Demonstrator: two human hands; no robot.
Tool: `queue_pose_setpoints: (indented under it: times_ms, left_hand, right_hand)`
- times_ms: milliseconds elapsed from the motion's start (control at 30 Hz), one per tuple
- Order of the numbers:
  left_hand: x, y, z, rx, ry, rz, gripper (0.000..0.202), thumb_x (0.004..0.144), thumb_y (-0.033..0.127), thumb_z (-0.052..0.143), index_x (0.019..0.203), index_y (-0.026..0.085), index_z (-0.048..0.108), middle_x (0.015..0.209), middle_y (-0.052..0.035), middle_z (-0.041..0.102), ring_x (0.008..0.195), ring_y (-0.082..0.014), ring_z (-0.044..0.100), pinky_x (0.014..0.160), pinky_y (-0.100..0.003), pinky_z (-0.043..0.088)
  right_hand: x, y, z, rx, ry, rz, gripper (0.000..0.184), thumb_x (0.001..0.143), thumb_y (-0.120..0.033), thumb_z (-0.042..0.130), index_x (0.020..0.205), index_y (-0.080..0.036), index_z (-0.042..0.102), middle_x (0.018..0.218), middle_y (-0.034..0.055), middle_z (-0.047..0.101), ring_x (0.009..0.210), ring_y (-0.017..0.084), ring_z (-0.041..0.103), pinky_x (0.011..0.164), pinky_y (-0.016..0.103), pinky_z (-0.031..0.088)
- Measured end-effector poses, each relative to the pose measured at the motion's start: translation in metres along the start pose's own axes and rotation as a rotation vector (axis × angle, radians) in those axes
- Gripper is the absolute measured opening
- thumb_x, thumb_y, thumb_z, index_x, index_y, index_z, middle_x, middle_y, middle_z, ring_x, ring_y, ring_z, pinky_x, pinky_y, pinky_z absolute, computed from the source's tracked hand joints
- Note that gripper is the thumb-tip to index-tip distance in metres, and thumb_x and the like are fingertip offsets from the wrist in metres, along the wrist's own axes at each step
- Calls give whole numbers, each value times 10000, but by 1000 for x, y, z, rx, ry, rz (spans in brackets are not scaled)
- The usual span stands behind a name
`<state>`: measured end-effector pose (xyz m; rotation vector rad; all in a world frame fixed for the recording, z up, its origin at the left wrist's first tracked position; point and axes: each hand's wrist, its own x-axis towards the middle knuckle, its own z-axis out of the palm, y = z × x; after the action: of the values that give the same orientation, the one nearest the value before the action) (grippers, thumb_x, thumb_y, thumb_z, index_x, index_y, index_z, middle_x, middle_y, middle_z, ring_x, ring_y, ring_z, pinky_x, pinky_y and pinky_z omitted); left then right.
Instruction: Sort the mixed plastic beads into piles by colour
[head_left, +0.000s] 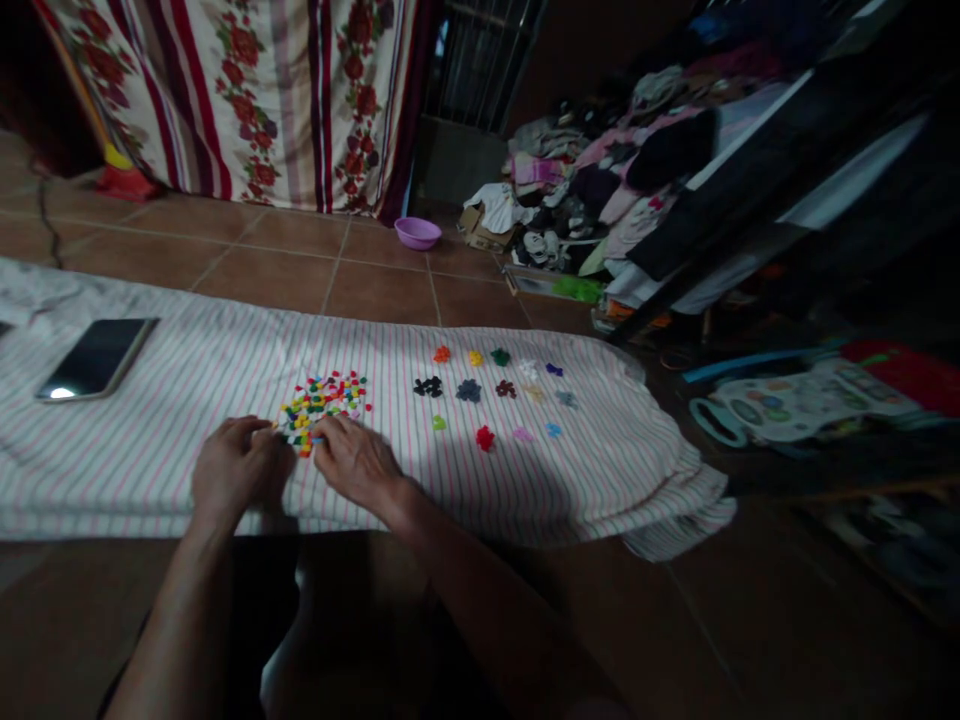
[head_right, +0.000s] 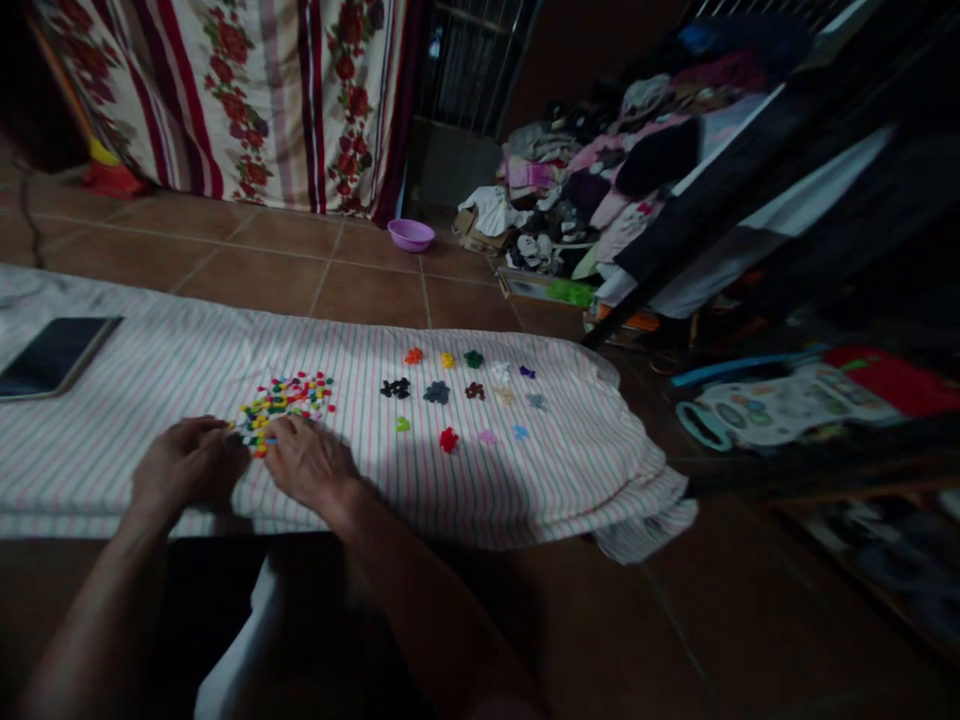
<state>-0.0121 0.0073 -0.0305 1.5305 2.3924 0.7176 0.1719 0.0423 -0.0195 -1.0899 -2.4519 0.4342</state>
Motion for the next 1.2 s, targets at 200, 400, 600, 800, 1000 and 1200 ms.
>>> queue_pose_setpoints:
  times_ms: [200,400,600,800,1000,1200]
  left_hand:
    - [-6,23,-11,-15,-20,-35,415,827,374,379,970,143,693,1076,-140,690,1003,-271,645,879,-396,504]
    - [-7,23,-7,57,4,-28,411,852,365,367,986,153,693,1062,-134,684,954,-265,650,838,-389,508]
    - [-10,24,-7,104,-6,14,371,878,324,395,1020,133,681,1102,-156,673,1006,-271,638,863,-395,508]
    - [-9,19,-6,159,-43,-13,360,884,360,432,1077,162,663,1200,-140,641,1053,-284,627,900,-425,511]
    - [-9,17,-7,165,-86,32,481,912,407,305,1122,128,636,1196,-186,624,1079,-337,612,939,-472,493]
    - [-9,20,-6,191,-74,-23,445,891,399,365,1118,143,649,1220,-178,628,1069,-334,620,922,-481,502]
  right_hand:
    - [-4,21,-10,66,105,31,174,895,-163,459,1012,-229,569,1017,29,646,922,162,614,817,270,488]
    - [-18,50,-24,71,283,46,170,870,-154,446,957,-209,581,893,32,632,730,144,583,738,259,470]
    - [-36,95,-50,15,512,95,162,835,-160,429,900,-194,574,806,38,615,710,156,570,731,274,471]
    - [-70,146,-92,-50,673,290,179,816,-269,455,891,-185,595,781,39,627,612,139,542,649,262,475]
    - [-114,187,-130,-118,780,597,237,758,-314,479,893,-183,624,818,62,672,696,181,591,723,307,489]
    - [-149,210,-141,-161,724,901,288,732,-286,487,915,-164,673,823,81,695,780,215,614,781,327,465]
